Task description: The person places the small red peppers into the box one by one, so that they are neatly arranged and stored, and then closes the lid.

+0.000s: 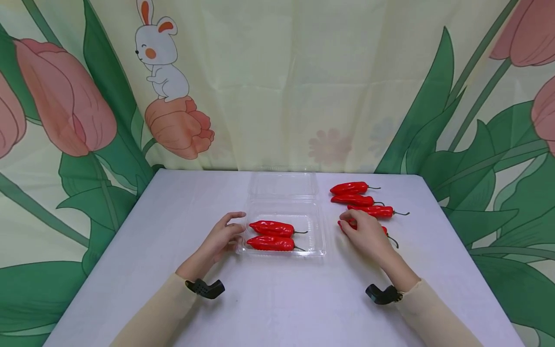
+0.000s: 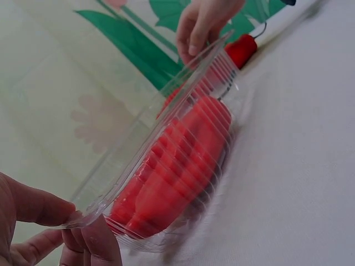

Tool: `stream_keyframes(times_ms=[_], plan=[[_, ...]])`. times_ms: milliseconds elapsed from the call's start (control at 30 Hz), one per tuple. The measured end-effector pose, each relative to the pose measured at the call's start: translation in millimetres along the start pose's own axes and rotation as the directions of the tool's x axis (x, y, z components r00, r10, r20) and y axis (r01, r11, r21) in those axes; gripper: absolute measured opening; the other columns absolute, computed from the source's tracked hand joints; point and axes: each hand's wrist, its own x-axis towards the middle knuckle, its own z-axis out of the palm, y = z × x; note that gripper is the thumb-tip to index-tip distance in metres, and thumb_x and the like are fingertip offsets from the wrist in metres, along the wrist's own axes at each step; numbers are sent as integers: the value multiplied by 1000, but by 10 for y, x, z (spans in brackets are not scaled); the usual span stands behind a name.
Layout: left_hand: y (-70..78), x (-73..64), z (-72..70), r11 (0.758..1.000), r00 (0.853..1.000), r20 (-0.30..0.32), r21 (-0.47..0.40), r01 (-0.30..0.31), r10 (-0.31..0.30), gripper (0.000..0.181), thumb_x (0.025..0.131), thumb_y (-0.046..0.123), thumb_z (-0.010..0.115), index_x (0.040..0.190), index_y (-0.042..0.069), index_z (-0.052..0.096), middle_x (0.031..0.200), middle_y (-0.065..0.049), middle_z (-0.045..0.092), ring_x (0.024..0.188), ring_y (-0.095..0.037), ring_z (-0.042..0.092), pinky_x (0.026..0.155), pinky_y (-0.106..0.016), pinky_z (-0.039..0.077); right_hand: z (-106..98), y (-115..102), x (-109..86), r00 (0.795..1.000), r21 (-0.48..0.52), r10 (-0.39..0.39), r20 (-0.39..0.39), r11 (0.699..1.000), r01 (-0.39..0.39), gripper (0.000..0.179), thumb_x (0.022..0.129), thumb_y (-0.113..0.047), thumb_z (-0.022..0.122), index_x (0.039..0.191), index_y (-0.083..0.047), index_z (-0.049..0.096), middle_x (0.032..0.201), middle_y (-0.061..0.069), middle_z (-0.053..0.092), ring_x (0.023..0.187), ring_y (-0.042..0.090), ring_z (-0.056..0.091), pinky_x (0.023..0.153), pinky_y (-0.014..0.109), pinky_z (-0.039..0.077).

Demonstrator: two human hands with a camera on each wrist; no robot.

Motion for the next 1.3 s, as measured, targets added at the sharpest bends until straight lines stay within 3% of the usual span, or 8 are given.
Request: stream_keyframes(times_ms=[467, 800, 1033, 1300], plan=[[31, -17, -29, 1000, 1000, 3, -6, 8, -8, 51, 98, 19, 63, 147, 19, 48, 119, -17, 63, 74, -18, 57, 65, -25, 51, -92, 144, -182, 999, -52, 38, -11, 998, -38, 45, 88, -20, 80, 128, -4, 66, 126, 21, 66, 119, 42, 59, 92, 56, 58], [35, -5, -2, 1000, 1000, -1, -4, 9, -9, 51, 98, 18, 63, 147, 18, 49, 120, -18, 63, 74, -18, 58, 66, -26, 52, -132, 299, -352, 993, -87, 116, 39, 990, -112, 62, 81, -22, 86, 135, -2, 62, 135, 28, 57, 125, 49, 51, 87, 58, 59], [5, -8, 10, 1000, 1000, -10, 3, 2, -2, 52, 97, 17, 64, 147, 18, 48, 122, -19, 64, 74, -18, 58, 67, -25, 52, -82, 392, -410, 990, -67, 135, 40, 989, -132, 76, 77, -20, 89, 142, -1, 55, 140, 30, 50, 127, 51, 48, 84, 57, 60], [14, -8, 11, 1000, 1000, -10, -2, -3, 3, 53, 97, 18, 65, 147, 20, 48, 124, -18, 63, 74, -18, 58, 67, -24, 52, -29, 416, -395, 989, -35, 145, 36, 989, -143, 76, 78, -19, 88, 143, -2, 53, 142, 29, 49, 129, 50, 46, 85, 58, 60]])
